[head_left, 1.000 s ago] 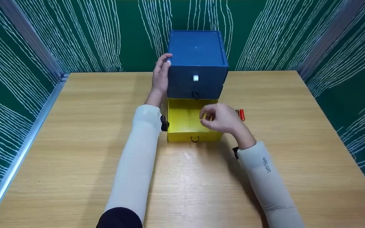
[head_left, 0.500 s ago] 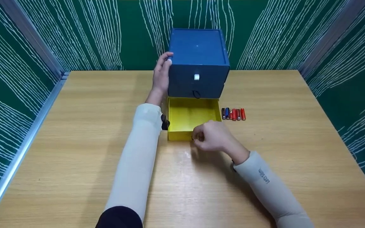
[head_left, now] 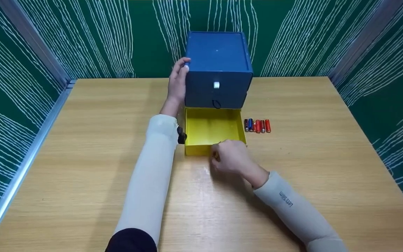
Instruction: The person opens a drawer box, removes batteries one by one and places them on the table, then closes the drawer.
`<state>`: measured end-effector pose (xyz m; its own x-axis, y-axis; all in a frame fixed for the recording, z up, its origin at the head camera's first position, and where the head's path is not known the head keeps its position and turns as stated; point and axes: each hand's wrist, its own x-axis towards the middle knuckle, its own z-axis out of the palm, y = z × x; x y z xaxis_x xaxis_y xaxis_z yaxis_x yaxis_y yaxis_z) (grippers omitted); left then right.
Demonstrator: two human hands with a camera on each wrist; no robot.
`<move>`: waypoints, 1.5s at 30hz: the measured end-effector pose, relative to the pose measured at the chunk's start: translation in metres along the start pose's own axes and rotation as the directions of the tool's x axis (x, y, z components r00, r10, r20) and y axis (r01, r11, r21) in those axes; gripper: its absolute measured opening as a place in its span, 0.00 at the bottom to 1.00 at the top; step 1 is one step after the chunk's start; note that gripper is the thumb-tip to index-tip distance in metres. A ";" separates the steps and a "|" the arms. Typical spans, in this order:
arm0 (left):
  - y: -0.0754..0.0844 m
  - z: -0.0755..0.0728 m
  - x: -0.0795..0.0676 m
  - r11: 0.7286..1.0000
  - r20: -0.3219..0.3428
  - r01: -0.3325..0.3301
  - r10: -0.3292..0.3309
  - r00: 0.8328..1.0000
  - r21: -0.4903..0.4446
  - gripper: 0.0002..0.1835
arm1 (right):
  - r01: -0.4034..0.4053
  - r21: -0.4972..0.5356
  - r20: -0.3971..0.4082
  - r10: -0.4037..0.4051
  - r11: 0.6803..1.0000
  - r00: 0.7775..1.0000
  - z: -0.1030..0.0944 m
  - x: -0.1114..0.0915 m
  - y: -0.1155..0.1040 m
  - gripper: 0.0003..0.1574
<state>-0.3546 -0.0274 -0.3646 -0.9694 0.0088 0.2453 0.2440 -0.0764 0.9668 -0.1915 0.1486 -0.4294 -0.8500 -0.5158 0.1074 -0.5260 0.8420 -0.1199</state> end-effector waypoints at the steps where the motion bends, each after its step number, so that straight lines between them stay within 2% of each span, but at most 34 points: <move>1: 0.002 0.000 -0.001 1.000 0.003 0.004 -0.004 1.000 -0.003 0.15 | -0.005 -0.004 0.004 0.005 1.000 1.000 0.000 0.000 0.000 0.06; 8: 0.021 0.003 -0.011 1.000 0.005 0.024 -0.024 1.000 0.006 0.15 | -0.015 -0.007 0.033 0.015 1.000 0.999 0.003 0.002 -0.002 0.06; 11: 0.024 0.003 -0.014 1.000 0.004 0.015 -0.015 1.000 0.010 0.16 | -0.025 -0.001 0.045 0.025 1.000 0.999 0.005 0.003 -0.003 0.06; 15: 0.019 0.002 -0.011 1.000 0.005 0.006 -0.006 1.000 0.007 0.16 | -0.034 -0.018 0.057 0.035 0.999 0.998 0.007 0.002 -0.003 0.07; 22: 0.007 0.000 -0.003 0.999 0.007 -0.003 0.003 1.000 -0.034 0.15 | 0.033 -0.041 -0.077 -0.036 0.999 0.996 0.015 -0.001 -0.001 0.09; 29: -0.002 -0.001 0.003 1.000 0.003 0.001 -0.001 1.000 -0.031 0.14 | -0.005 -0.055 -0.052 0.002 0.998 0.999 0.015 -0.002 -0.002 0.08; 45: 0.001 -0.001 0.002 0.999 0.007 0.008 -0.008 1.000 -0.042 0.14 | -0.068 -0.009 -0.009 0.068 0.998 0.998 0.015 0.006 0.001 0.05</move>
<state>-0.3562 -0.0284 -0.3635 -0.9710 0.0160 0.2385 0.2350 -0.1183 0.9648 -0.1976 0.1442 -0.4433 -0.8834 -0.4561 0.1080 -0.4669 0.8764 -0.1179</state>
